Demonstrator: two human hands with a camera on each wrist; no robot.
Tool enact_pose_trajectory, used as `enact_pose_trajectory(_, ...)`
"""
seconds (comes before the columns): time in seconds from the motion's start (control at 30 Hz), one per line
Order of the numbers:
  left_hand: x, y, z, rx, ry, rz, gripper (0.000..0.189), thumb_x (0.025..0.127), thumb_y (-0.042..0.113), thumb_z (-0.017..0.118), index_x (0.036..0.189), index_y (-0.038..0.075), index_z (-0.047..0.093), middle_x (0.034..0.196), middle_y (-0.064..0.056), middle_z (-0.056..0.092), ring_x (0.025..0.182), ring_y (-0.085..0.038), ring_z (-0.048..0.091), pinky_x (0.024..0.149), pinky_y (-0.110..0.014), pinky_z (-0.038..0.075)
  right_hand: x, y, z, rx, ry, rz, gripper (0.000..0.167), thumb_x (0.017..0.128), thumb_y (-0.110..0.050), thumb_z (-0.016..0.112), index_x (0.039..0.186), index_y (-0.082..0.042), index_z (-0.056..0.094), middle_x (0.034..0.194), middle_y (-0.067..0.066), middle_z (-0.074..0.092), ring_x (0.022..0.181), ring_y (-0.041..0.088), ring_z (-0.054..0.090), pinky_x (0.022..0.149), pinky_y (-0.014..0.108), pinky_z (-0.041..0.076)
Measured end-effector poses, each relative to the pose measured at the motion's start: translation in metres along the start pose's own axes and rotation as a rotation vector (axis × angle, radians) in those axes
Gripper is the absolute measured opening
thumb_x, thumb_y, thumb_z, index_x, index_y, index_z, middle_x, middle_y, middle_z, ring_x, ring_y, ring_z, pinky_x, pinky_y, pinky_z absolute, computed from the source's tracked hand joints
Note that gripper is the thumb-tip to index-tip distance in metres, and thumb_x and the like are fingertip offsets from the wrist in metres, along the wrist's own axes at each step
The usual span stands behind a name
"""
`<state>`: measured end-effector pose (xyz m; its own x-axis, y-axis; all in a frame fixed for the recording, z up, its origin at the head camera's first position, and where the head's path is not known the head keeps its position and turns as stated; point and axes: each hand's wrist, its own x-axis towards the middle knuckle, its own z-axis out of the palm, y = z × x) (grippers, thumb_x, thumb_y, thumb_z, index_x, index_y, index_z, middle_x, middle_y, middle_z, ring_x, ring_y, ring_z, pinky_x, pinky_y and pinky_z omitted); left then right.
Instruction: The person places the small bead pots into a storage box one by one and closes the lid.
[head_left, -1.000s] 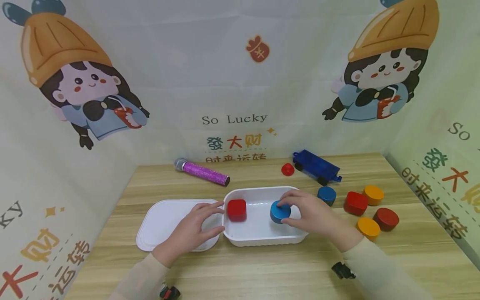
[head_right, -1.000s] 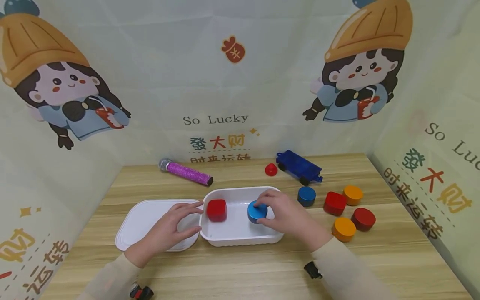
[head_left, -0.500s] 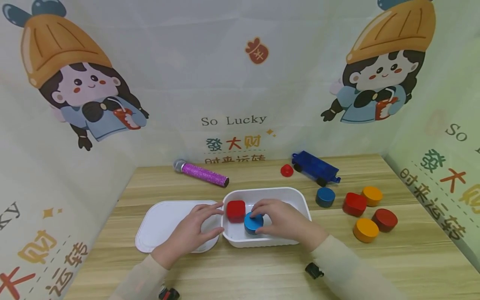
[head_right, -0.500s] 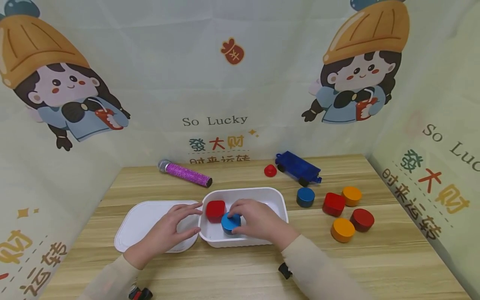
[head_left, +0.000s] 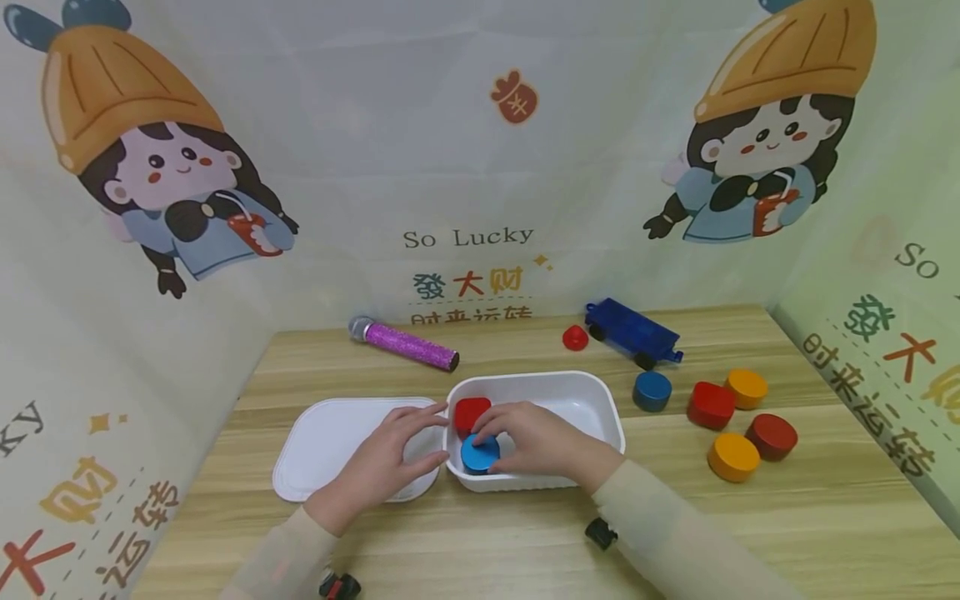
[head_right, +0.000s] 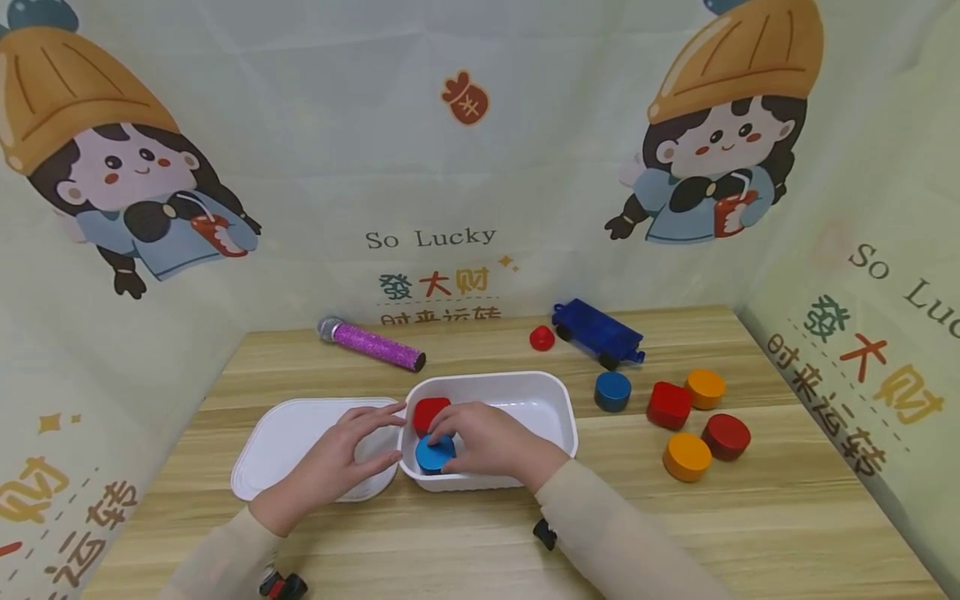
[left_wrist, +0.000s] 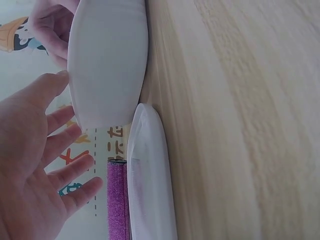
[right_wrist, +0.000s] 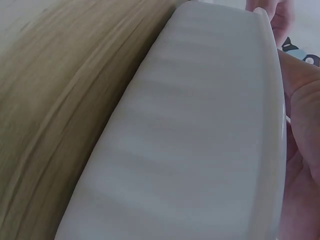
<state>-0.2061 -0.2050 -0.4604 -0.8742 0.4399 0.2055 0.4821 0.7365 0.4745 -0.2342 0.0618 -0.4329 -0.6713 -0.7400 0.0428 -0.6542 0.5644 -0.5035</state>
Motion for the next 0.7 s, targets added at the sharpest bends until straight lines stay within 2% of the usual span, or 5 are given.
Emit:
enact_pose_trajectory(0.13,0.001,0.001,0.000,0.001,0.014,0.018,0.044,0.094,0.038,0.077,0.133,0.020,0.068,0.156,0.000,0.054,0.137,-0.025,0.051,0.111,-0.054,0.049,0.005,-0.001,0.002,-0.012,-0.018,-0.016,0.035,0.084,-0.021,0.087,0.118,-0.015,0.079,0.128,0.001,0.073,0.122,0.019,0.065,0.111,0.037,0.052)
enact_pose_trajectory(0.37,0.001,0.001,0.000,-0.002,0.023,0.015,0.044,0.093,0.036,0.078,0.133,0.019,0.069,0.156,-0.001,0.055,0.137,-0.026,0.052,0.111,-0.053,0.049,0.012,0.001,0.007,-0.048,-0.044,-0.039,0.036,0.086,-0.020,0.086,0.120,-0.015,0.078,0.128,0.000,0.073,0.122,0.017,0.066,0.111,0.034,0.051)
enact_pose_trajectory(0.7,-0.002,0.001,-0.001,0.000,0.016,0.009,0.044,0.095,0.037,0.076,0.134,0.019,0.068,0.157,0.000,0.053,0.136,-0.025,0.052,0.111,-0.053,0.049,0.012,0.001,0.008,-0.003,-0.041,-0.045,0.035,0.086,-0.020,0.086,0.120,-0.016,0.078,0.127,-0.002,0.074,0.121,0.014,0.066,0.111,0.033,0.051)
